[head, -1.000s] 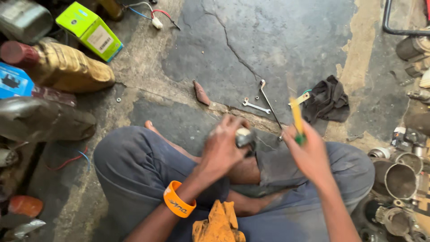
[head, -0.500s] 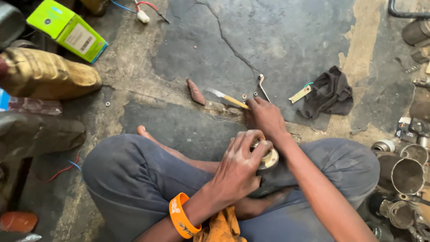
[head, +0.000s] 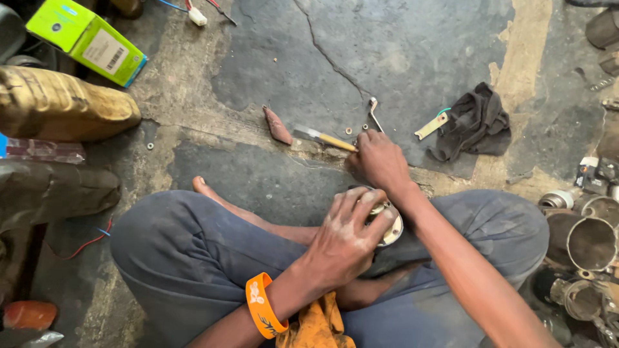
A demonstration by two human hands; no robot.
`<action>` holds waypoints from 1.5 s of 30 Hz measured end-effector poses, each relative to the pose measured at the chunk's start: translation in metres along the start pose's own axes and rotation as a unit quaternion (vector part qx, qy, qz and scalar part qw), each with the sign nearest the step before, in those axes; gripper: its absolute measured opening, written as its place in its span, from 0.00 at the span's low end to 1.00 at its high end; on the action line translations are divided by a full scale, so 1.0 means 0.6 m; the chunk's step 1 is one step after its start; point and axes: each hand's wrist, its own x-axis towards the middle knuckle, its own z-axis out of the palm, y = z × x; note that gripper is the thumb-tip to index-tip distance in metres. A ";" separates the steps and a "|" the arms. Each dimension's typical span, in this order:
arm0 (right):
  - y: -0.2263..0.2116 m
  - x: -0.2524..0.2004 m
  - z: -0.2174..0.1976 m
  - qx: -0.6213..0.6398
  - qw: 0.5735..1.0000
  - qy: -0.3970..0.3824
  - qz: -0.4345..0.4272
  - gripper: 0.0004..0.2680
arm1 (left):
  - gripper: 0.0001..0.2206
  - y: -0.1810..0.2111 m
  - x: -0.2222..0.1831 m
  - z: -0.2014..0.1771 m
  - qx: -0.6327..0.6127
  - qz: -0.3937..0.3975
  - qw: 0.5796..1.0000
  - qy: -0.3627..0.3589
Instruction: The person sits on the floor and uses a screwdriver to scrape and clean the interior of a cylindrical metal part. They repeatedly rotate the part and apply the tool to the inner surface while working in a cluttered workshop.
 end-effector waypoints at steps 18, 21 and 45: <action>-0.044 -0.281 -0.234 0.575 0.773 0.151 0.222 0.05 | 0.28 0.011 -0.001 -0.010 -0.092 -0.070 0.993 -0.030; -0.035 -0.300 -0.220 0.600 0.761 0.154 0.191 0.03 | 0.27 0.014 -0.001 -0.009 -0.100 -0.072 0.992 -0.030; -0.026 -0.309 -0.167 0.616 0.760 0.107 0.178 0.04 | 0.27 0.014 -0.013 0.004 -0.104 -0.054 0.993 -0.029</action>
